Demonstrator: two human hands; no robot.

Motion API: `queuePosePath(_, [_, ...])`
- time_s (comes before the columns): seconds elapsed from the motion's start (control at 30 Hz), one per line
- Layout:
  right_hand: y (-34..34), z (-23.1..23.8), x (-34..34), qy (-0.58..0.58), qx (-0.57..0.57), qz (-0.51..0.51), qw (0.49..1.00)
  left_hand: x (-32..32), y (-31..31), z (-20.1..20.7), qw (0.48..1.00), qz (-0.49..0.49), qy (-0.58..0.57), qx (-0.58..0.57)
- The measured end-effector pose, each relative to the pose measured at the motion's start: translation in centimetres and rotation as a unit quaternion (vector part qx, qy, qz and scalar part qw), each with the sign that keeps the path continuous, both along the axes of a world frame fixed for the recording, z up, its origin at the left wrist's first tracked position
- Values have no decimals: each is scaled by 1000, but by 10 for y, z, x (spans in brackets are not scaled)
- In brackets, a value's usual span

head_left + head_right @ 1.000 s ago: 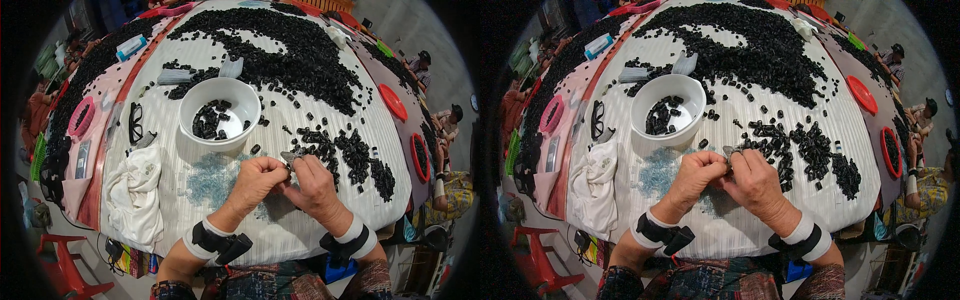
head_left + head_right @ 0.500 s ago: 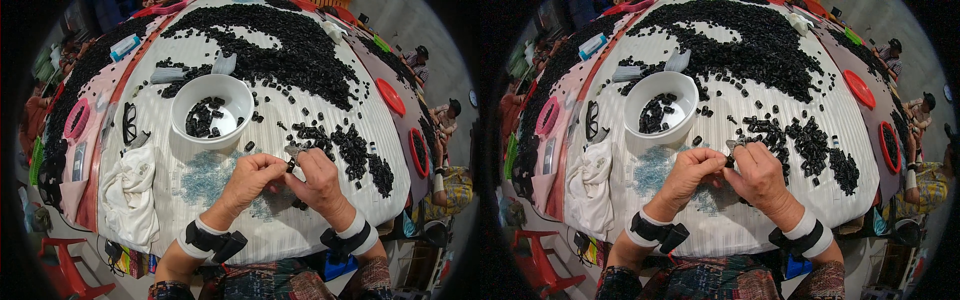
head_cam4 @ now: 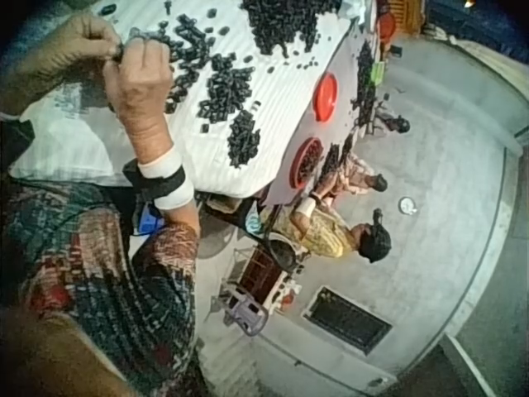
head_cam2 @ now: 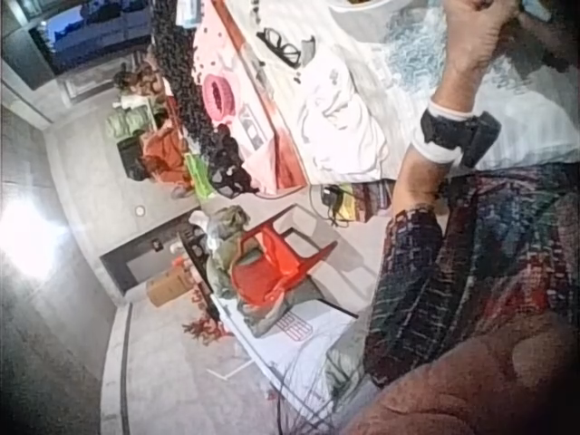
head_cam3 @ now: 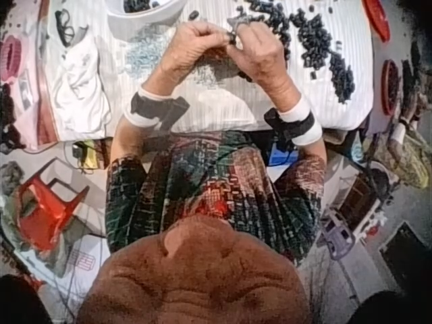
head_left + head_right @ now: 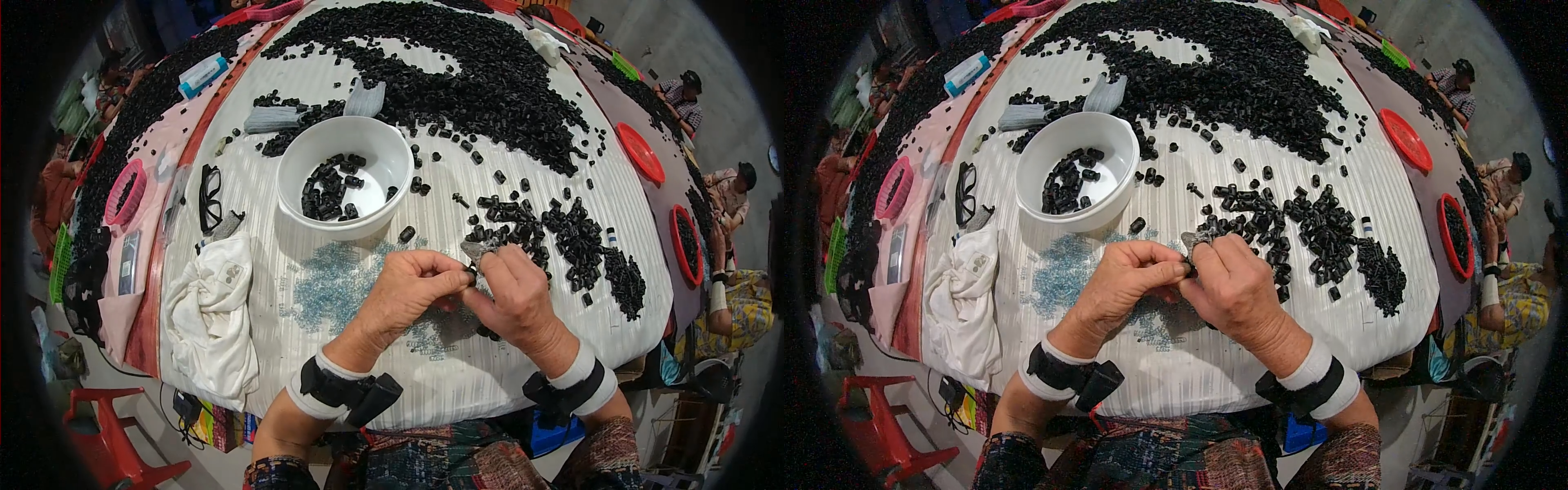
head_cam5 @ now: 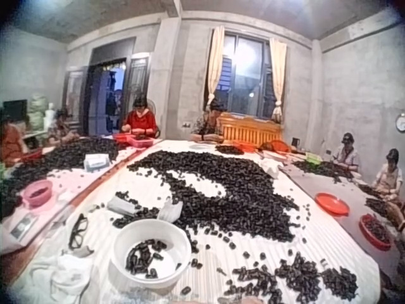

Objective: The recorder sorts and assembles small black rubber or plastic shoe components on a table covered in a white cloth.

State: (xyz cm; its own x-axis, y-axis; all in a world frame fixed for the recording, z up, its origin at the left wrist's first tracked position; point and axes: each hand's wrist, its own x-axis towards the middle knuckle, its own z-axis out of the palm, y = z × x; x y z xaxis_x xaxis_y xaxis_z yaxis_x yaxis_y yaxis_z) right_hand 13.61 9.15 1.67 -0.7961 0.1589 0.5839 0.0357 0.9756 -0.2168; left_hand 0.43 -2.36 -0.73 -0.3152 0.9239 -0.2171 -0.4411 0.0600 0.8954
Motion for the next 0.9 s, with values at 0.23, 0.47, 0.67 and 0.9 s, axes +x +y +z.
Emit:
queuePosePath(0.23, [-1, -4, 8, -22, 5, 13, 1000, 1, 0, 1, 1000, -25, 15, -4])
queuePosePath(0.47, [0, 1, 2, 0, -4, 9, 1000, 3, 1, 3, 1000, 5, 12, 16])
queuePosePath(0.67, [-2, 1, 2, 1, -20, -7, 1000, 4, 1, 4, 1000, 6, 17, 16])
queuePosePath(0.9, [-1, -4, 4, 1, -23, -1, 1000, 6, 1, 2, 1000, 25, 7, 16])
